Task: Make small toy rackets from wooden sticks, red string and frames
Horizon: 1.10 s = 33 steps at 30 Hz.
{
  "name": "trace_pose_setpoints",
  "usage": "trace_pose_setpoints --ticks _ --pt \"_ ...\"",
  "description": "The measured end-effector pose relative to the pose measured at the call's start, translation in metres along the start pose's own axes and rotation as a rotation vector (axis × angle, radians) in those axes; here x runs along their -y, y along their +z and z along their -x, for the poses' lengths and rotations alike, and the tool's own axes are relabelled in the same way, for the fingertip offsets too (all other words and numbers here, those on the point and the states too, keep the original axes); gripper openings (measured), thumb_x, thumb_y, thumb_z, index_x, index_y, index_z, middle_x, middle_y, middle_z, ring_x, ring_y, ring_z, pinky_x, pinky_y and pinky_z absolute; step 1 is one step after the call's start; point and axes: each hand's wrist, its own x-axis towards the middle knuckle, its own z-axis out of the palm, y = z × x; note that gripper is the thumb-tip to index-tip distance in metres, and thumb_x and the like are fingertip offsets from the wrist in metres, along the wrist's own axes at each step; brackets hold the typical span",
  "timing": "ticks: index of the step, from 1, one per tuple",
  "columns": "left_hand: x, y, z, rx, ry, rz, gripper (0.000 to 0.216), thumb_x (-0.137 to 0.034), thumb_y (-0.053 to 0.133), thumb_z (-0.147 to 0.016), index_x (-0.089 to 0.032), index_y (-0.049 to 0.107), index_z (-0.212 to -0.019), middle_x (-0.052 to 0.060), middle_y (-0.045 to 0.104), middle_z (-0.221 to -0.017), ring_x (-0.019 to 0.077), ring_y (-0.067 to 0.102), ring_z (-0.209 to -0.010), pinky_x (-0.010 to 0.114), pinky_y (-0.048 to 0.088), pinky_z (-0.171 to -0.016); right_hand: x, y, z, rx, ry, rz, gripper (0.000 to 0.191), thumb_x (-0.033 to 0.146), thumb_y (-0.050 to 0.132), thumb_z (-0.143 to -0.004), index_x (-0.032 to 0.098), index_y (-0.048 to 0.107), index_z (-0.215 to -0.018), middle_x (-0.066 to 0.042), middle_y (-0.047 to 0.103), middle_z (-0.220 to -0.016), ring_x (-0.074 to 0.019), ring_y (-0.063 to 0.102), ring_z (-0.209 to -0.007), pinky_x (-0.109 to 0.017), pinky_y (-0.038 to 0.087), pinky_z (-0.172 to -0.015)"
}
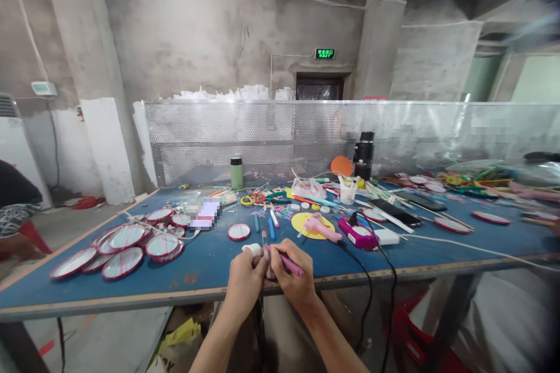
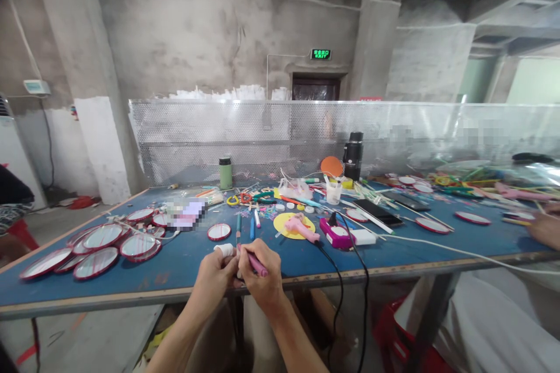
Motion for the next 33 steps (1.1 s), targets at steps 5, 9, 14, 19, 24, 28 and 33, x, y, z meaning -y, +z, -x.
trace_pose_setpoints --ticks 5,9,14,19,24,28,33 --pt "-0.0001 0.0008 -0.0006 0.014 0.0 -0.008 0.034 -0.052 0.057 -0.078 -0.019 0.055 -0.069 -0.003 0.055 -0.054 0.014 0.055 -0.047 0.023 0.049 -0.044 0.0 -0.0016 0.0017 -0.02 0.013 0.016 0.011 0.012 0.056 -0.089 0.018 0.062 -0.082 0.0 0.058 -0.067 -0.0124 0.056 -0.06 -0.024 0.045 -0.06" --pt "0.0012 0.0009 -0.0012 0.027 0.003 -0.01 0.034 -0.052 0.057 -0.078 -0.019 0.056 -0.072 -0.002 0.057 -0.056 0.0156 0.058 -0.048 0.026 0.052 -0.045 0.0005 -0.0023 0.0015 -0.033 0.029 0.023 0.012 0.012 0.056 -0.089 0.017 0.062 -0.081 0.001 0.057 -0.066 -0.0111 0.054 -0.057 -0.023 0.044 -0.058" --pt "0.0051 0.0005 -0.0024 0.013 0.008 -0.013 0.031 -0.048 0.059 -0.079 -0.019 0.055 -0.069 -0.003 0.055 -0.055 0.0144 0.056 -0.048 0.023 0.05 -0.044 0.0003 -0.0016 0.0017 -0.03 0.019 0.02 0.012 0.012 0.056 -0.089 0.017 0.062 -0.08 0.0 0.058 -0.067 -0.0116 0.056 -0.059 -0.023 0.045 -0.059" --pt "0.0049 0.0003 -0.0024 0.01 0.012 -0.013 0.03 -0.047 0.058 -0.079 -0.019 0.054 -0.068 -0.004 0.053 -0.055 0.0138 0.056 -0.048 0.022 0.05 -0.044 -0.0003 -0.0014 0.003 -0.031 0.024 0.026 0.012 0.012 0.056 -0.089 0.018 0.063 -0.08 0.0 0.058 -0.067 -0.0117 0.057 -0.059 -0.024 0.045 -0.06" --pt "-0.0005 0.0008 -0.0001 0.022 0.0 0.01 0.032 -0.049 0.057 -0.079 -0.019 0.054 -0.07 -0.004 0.054 -0.054 0.0142 0.057 -0.045 0.024 0.051 -0.042 0.0002 -0.0021 0.0021 -0.048 0.041 0.034 0.014 0.013 0.055 -0.089 0.017 0.063 -0.079 0.0 0.058 -0.066 -0.0117 0.056 -0.059 -0.023 0.044 -0.059" --pt "-0.0003 0.0012 -0.0004 0.025 -0.014 0.035 0.033 -0.051 0.058 -0.077 -0.019 0.056 -0.073 -0.002 0.058 -0.057 0.0159 0.06 -0.05 0.027 0.055 -0.046 -0.0003 -0.0021 0.0014 -0.034 0.042 0.034 0.012 0.014 0.056 -0.089 0.018 0.063 -0.08 0.0 0.059 -0.067 -0.0116 0.056 -0.06 -0.023 0.045 -0.06" --pt "-0.0003 0.0012 -0.0016 0.017 -0.02 0.042 0.032 -0.05 0.06 -0.076 -0.018 0.057 -0.074 -0.002 0.059 -0.057 0.0152 0.06 -0.049 0.025 0.053 -0.044 -0.0008 -0.0019 0.0022 -0.039 0.047 0.041 0.013 0.014 0.055 -0.09 0.018 0.062 -0.079 0.001 0.058 -0.066 -0.0109 0.055 -0.057 -0.023 0.044 -0.059"
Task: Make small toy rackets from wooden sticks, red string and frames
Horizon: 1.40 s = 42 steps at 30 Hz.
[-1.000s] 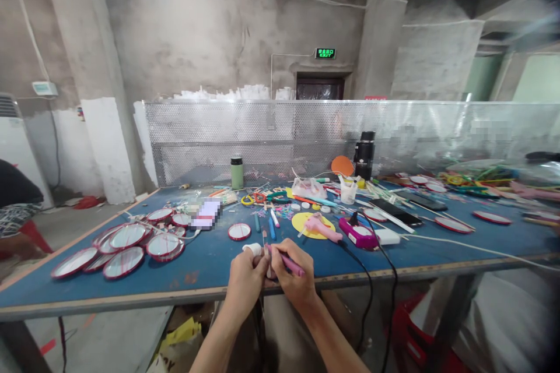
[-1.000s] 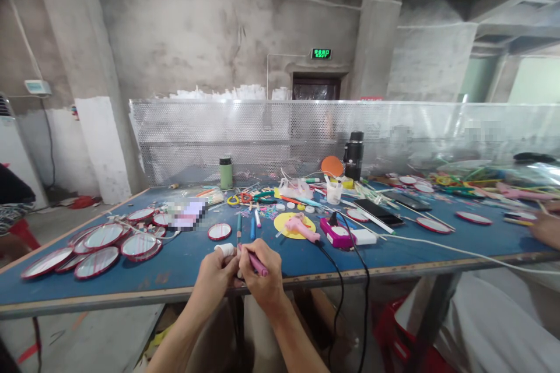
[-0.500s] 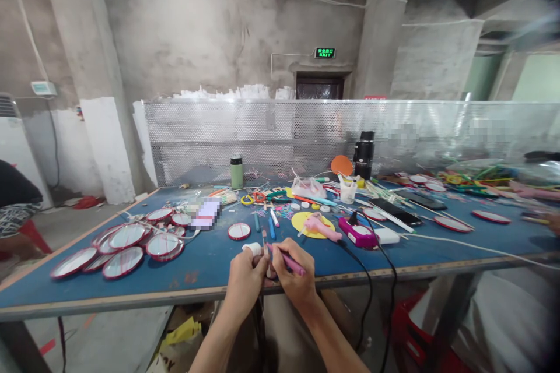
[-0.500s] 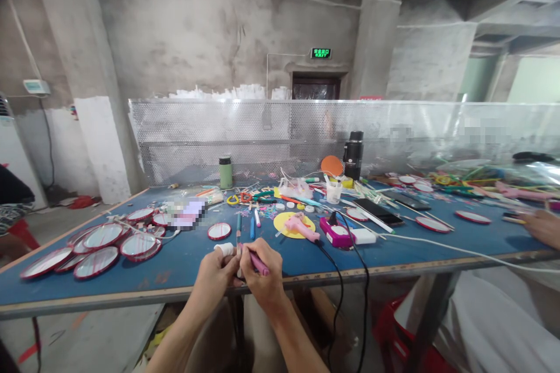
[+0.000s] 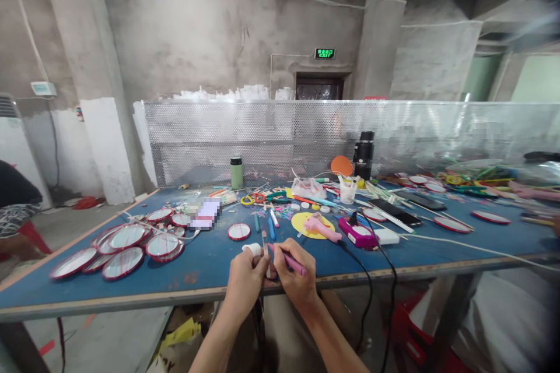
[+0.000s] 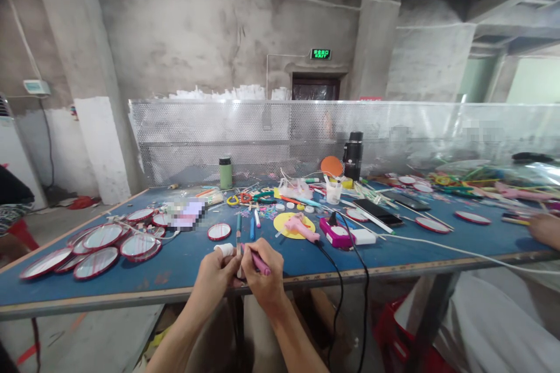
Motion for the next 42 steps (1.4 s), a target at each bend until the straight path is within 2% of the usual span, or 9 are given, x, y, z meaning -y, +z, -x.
trace_pose_setpoints --ticks 15,21,33,42 --pt "0.0 0.001 0.0 0.003 0.001 0.011 0.031 -0.049 0.06 -0.077 -0.019 0.056 -0.073 -0.003 0.057 -0.055 0.015 0.059 -0.046 0.024 0.052 -0.043 0.003 -0.001 -0.002 -0.012 -0.017 0.024 0.016 0.015 0.054 -0.09 0.018 0.062 -0.076 0.002 0.056 -0.064 -0.0109 0.053 -0.055 -0.023 0.044 -0.056" --pt "0.001 0.001 0.001 -0.004 -0.007 0.004 0.031 -0.049 0.059 -0.078 -0.018 0.058 -0.079 -0.001 0.062 -0.06 0.0186 0.064 -0.053 0.03 0.057 -0.048 0.003 -0.001 -0.002 -0.011 -0.05 0.023 0.013 0.014 0.056 -0.089 0.018 0.062 -0.078 0.002 0.056 -0.064 -0.0108 0.053 -0.054 -0.024 0.043 -0.056" --pt "0.007 0.001 -0.002 0.003 0.014 0.003 0.031 -0.05 0.059 -0.079 -0.019 0.055 -0.073 -0.004 0.057 -0.055 0.0154 0.06 -0.046 0.027 0.055 -0.045 0.004 -0.002 -0.003 -0.012 -0.05 0.026 0.015 0.015 0.055 -0.09 0.018 0.061 -0.077 0.002 0.055 -0.063 -0.0106 0.052 -0.053 -0.024 0.043 -0.054" --pt "0.006 0.002 -0.002 0.005 0.007 0.027 0.03 -0.049 0.06 -0.078 -0.02 0.056 -0.076 -0.001 0.062 -0.059 0.0183 0.064 -0.052 0.028 0.057 -0.047 0.005 -0.002 -0.003 -0.014 -0.06 0.041 0.016 0.015 0.054 -0.091 0.019 0.062 -0.078 0.001 0.058 -0.063 -0.0111 0.054 -0.054 -0.023 0.044 -0.055"
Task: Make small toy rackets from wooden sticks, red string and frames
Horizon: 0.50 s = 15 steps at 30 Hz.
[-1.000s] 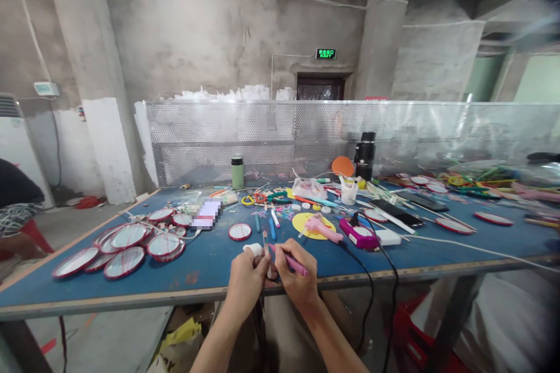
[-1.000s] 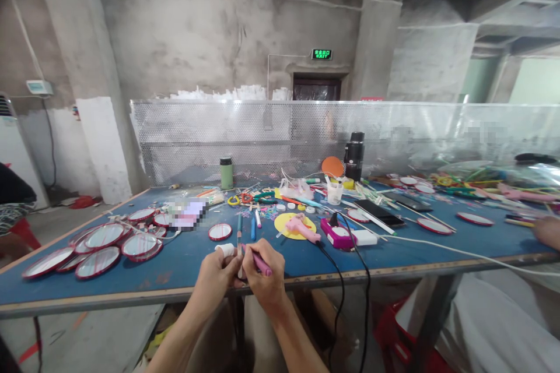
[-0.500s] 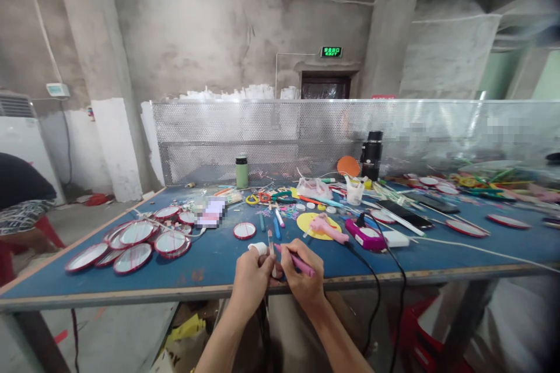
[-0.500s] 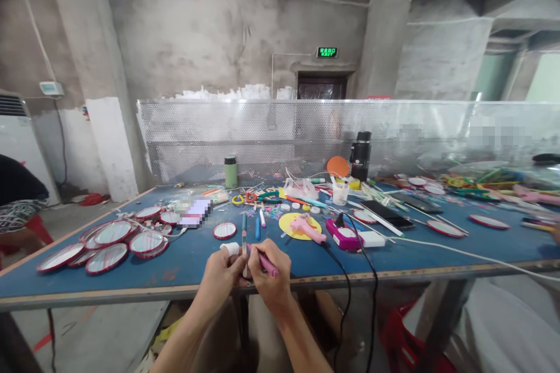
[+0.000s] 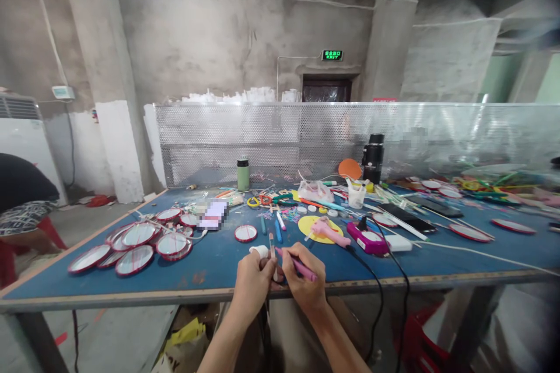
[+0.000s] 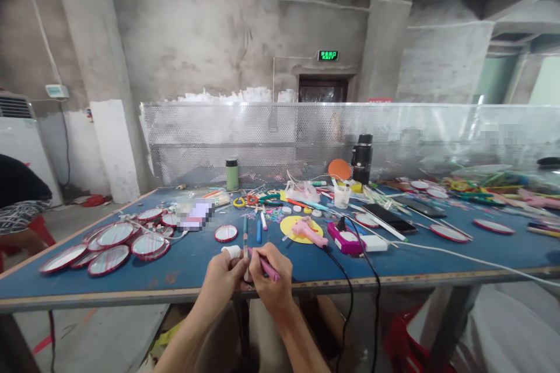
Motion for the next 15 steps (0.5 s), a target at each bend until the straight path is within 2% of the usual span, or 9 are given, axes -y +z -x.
trace_pose_setpoints --ticks 7,15 --pt "-0.0045 0.003 -0.001 -0.025 0.006 -0.006 0.035 -0.054 0.058 -0.078 -0.02 0.053 -0.07 -0.003 0.059 -0.055 0.0157 0.059 -0.043 0.028 0.055 -0.044 -0.0032 0.0004 -0.0015 -0.017 -0.043 -0.014 0.015 0.012 0.057 -0.089 0.019 0.061 -0.077 0.001 0.058 -0.063 -0.0115 0.054 -0.055 -0.023 0.045 -0.057" --pt "-0.0051 0.0006 0.0019 -0.012 0.018 -0.029 0.032 -0.051 0.059 -0.077 -0.02 0.054 -0.071 -0.002 0.06 -0.056 0.0165 0.06 -0.047 0.026 0.053 -0.043 -0.0022 -0.0002 0.0024 -0.014 0.005 0.016 0.017 0.016 0.054 -0.09 0.02 0.062 -0.076 0.001 0.059 -0.063 -0.0115 0.055 -0.054 -0.023 0.045 -0.055"
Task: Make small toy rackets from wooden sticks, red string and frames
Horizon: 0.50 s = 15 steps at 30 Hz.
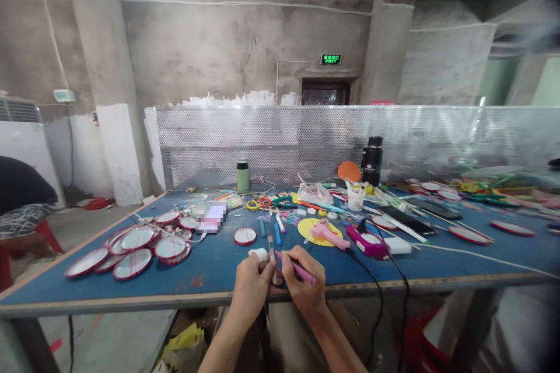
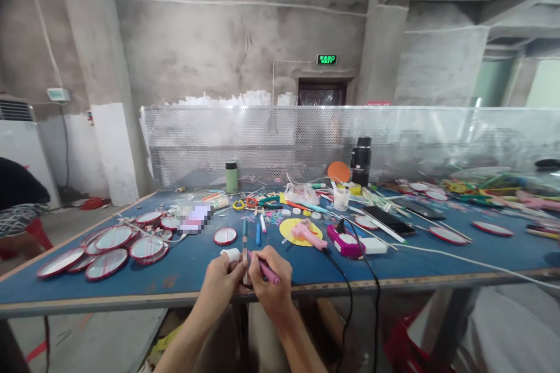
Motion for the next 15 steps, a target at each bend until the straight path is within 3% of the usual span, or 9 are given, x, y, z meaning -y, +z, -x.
trace_pose_setpoints --ticks 15 --pt "0.0 -0.0014 0.0001 0.022 -0.024 -0.003 0.036 -0.054 0.058 -0.078 -0.019 0.057 -0.074 -0.002 0.06 -0.058 0.0164 0.061 -0.047 0.026 0.054 -0.044 0.0009 0.0003 0.0001 0.027 0.014 -0.027 0.016 0.014 0.055 -0.089 0.019 0.062 -0.076 0.0 0.059 -0.065 -0.0116 0.056 -0.056 -0.023 0.045 -0.058"
